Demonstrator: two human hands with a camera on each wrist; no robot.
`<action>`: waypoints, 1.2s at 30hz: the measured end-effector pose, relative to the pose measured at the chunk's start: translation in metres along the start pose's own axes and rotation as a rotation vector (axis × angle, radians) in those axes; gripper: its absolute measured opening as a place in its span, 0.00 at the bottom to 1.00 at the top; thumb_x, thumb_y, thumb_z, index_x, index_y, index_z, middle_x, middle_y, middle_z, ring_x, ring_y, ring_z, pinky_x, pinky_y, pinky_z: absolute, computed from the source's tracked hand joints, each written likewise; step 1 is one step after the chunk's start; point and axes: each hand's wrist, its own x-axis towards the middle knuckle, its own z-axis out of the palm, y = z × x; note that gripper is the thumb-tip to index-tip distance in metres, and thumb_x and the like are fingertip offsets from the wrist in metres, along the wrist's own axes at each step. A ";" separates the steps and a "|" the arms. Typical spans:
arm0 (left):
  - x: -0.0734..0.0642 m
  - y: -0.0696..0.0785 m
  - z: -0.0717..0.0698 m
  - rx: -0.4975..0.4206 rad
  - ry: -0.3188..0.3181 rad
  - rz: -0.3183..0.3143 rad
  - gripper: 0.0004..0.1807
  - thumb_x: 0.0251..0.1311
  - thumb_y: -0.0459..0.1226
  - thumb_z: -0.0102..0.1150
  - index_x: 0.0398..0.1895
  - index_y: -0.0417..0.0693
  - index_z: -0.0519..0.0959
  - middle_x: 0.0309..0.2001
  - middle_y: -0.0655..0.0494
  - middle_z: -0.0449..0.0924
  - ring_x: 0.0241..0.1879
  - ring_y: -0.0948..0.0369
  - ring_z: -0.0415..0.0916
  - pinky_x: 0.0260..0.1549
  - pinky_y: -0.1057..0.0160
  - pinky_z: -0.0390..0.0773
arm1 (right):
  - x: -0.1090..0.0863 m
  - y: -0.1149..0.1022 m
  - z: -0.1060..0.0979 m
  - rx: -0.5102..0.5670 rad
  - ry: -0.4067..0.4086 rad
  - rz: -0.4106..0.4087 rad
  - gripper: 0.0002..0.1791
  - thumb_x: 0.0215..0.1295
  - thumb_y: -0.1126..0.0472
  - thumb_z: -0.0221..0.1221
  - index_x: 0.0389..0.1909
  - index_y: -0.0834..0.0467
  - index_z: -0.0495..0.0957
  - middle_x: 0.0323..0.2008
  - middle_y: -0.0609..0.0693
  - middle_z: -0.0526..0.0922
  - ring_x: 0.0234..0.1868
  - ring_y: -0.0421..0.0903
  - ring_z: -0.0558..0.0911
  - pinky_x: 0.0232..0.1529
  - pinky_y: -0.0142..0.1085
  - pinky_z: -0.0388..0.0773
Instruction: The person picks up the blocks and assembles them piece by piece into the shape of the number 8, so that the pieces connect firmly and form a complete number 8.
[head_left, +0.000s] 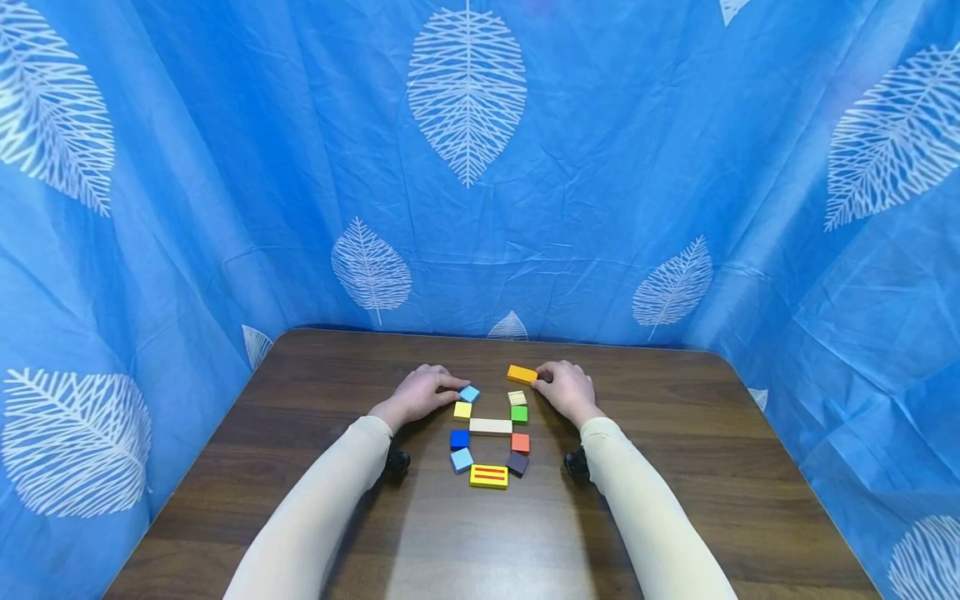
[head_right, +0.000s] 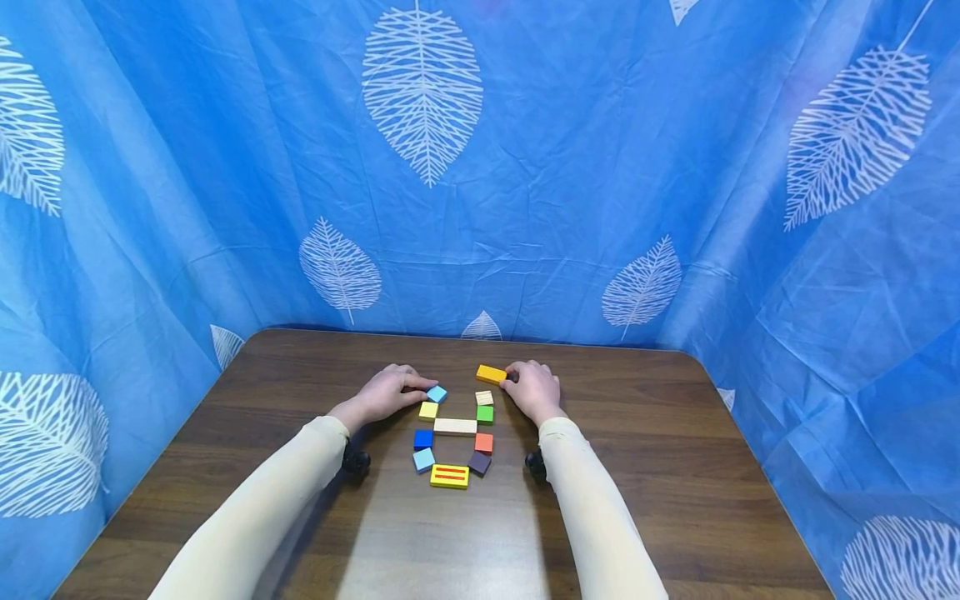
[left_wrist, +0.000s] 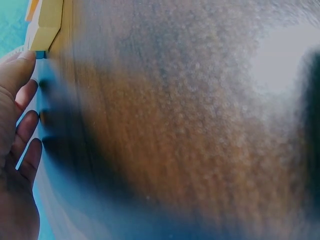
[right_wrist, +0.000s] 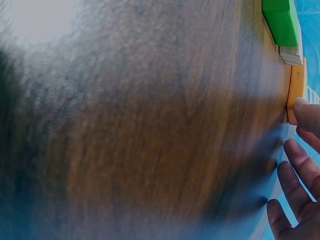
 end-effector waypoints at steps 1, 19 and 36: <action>0.000 0.000 0.000 0.000 0.000 -0.001 0.19 0.72 0.47 0.61 0.64 0.65 0.82 0.50 0.61 0.81 0.54 0.56 0.71 0.57 0.50 0.71 | 0.000 -0.001 0.000 0.000 -0.001 0.002 0.19 0.69 0.51 0.66 0.57 0.55 0.84 0.51 0.55 0.83 0.53 0.57 0.76 0.56 0.56 0.69; 0.000 0.000 0.001 -0.001 -0.001 -0.003 0.18 0.72 0.47 0.60 0.63 0.65 0.82 0.51 0.61 0.81 0.54 0.57 0.71 0.57 0.51 0.71 | 0.002 0.001 0.002 -0.019 -0.010 0.008 0.18 0.70 0.51 0.66 0.56 0.54 0.85 0.50 0.55 0.82 0.52 0.56 0.76 0.56 0.56 0.69; -0.001 0.001 0.000 0.000 0.007 -0.004 0.18 0.72 0.46 0.60 0.63 0.65 0.82 0.51 0.59 0.81 0.54 0.56 0.71 0.57 0.51 0.71 | 0.001 -0.001 0.002 -0.022 0.004 0.010 0.17 0.69 0.52 0.66 0.55 0.55 0.85 0.50 0.55 0.83 0.52 0.57 0.76 0.55 0.56 0.69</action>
